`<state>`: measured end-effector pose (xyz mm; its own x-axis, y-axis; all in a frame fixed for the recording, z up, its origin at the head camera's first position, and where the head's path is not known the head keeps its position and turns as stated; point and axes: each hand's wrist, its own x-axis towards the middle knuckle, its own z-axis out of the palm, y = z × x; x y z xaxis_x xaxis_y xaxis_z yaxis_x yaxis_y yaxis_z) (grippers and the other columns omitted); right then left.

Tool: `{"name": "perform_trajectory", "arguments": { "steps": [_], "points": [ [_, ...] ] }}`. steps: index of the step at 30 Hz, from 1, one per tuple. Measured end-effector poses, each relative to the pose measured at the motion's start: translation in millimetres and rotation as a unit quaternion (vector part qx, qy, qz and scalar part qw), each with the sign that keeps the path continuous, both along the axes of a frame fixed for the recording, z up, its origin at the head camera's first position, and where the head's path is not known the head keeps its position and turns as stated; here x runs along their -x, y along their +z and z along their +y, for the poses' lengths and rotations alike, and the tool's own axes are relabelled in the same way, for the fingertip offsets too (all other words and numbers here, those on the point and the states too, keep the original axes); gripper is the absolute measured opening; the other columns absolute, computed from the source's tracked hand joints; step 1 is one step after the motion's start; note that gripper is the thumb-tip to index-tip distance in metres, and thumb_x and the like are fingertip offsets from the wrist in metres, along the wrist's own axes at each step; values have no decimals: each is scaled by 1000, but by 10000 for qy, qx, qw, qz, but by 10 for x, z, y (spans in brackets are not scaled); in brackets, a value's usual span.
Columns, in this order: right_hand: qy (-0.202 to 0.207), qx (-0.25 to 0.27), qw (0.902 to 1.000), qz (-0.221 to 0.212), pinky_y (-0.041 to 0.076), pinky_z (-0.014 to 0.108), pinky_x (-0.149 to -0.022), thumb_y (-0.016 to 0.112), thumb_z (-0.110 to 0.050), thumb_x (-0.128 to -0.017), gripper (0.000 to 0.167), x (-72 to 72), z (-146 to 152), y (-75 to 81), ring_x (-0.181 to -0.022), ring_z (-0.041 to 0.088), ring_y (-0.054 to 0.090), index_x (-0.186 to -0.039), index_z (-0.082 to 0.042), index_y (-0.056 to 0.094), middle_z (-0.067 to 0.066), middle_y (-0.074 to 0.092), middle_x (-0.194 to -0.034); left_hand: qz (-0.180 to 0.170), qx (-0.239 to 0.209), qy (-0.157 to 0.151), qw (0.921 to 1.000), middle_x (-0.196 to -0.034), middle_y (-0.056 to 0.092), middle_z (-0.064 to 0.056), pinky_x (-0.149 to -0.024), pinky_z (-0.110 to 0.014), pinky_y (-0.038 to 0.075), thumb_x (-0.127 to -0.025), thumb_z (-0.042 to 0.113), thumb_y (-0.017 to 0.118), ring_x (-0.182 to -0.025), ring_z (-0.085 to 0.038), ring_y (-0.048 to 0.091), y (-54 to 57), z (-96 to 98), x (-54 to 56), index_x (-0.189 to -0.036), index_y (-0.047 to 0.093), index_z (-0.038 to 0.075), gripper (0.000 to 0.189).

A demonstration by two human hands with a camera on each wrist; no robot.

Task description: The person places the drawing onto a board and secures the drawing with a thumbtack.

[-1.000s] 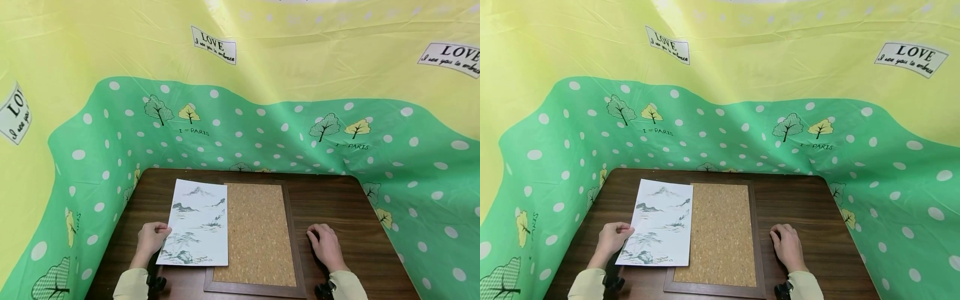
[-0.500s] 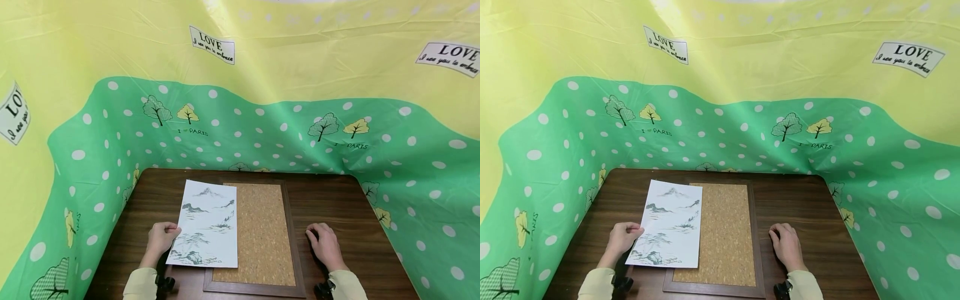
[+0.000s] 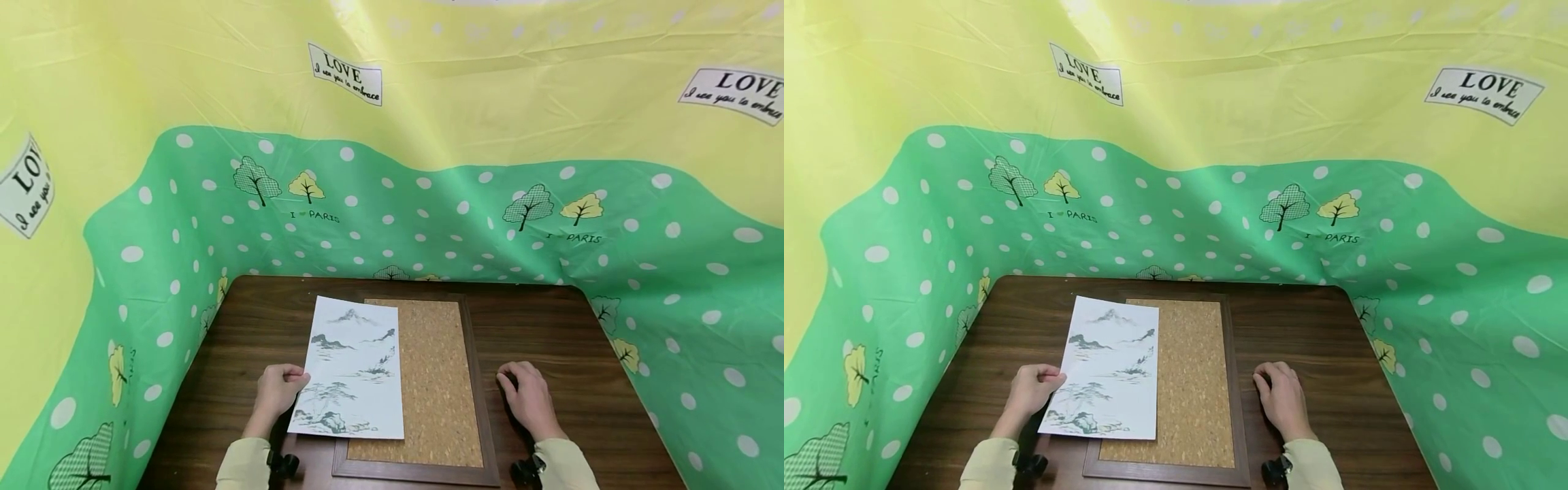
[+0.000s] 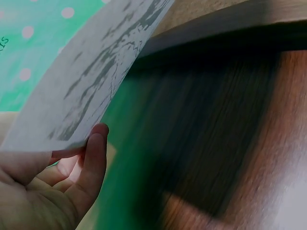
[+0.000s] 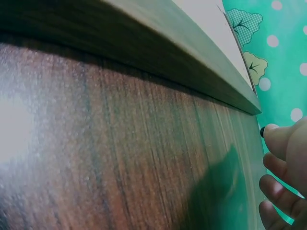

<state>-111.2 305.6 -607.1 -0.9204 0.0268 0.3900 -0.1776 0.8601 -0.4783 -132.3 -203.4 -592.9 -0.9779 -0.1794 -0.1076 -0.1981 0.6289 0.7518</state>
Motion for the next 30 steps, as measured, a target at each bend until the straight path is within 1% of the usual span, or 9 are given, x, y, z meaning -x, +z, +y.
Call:
{"name": "perform_trajectory", "arguments": {
  "steps": [3, 7, 12, 22, 25, 30],
  "points": [
    [1, 1, 10000, 2, 52, 58, -81, 79, -5, -92, 7, -2, -9, 2, -97, 38, 65, -96, -9, 75, 12, 69, -99, -3, -64, 21, 10000, -81, 75, -2, -67, -36, 54, -91, 18, 82, -73, -14, 67, -4, 41, -6, -91, 80, 5, 13],
    [29, -1, 10000, 38, 52, 58, -81, 80, -4, -91, 8, 4, -15, -2, -96, 38, 65, -95, -9, 75, 12, 69, -98, -25, -137, 27, 9999, -81, 75, -1, -68, -35, 55, -90, 18, 82, -73, -13, 67, -37, 86, -12, -91, 80, 6, 13],
    [49, 3, 10000, 56, 52, 58, -81, 80, -3, -91, 9, 26, -19, -16, -95, 38, 65, -95, -9, 74, 12, 69, -97, 17, -237, -73, 9997, -81, 76, -1, -68, -36, 56, -90, 17, 82, -73, -13, 68, -73, 134, -22, -90, 80, 6, 12],
    [94, 31, 9999, -102, 53, 59, -83, 79, -6, -93, 7, 32, -28, -12, -97, 38, 66, -96, -11, 75, 11, 69, -100, 66, -424, -135, 9990, -79, 75, -1, -66, -33, 55, -89, 15, 83, -71, -12, 67, -114, 244, -53, -88, 80, 5, 11],
    [108, 45, 9998, -152, 53, 59, -84, 79, -6, -93, 6, 34, -32, -9, -98, 38, 66, -97, -10, 75, 11, 69, -100, 89, -428, -141, 9989, -79, 75, -1, -66, -34, 55, -88, 15, 83, -71, -12, 67, -133, 272, -60, -88, 79, 5, 11],
    [107, 55, 9998, -181, 53, 59, -84, 79, -6, -93, 6, 34, -38, -25, -99, 39, 65, -97, -9, 75, 12, 69, -101, 86, -419, -163, 9990, -79, 75, -2, -65, -34, 55, -89, 16, 84, -70, -12, 67, -131, 314, -68, -89, 80, 5, 12]
  ]
}}
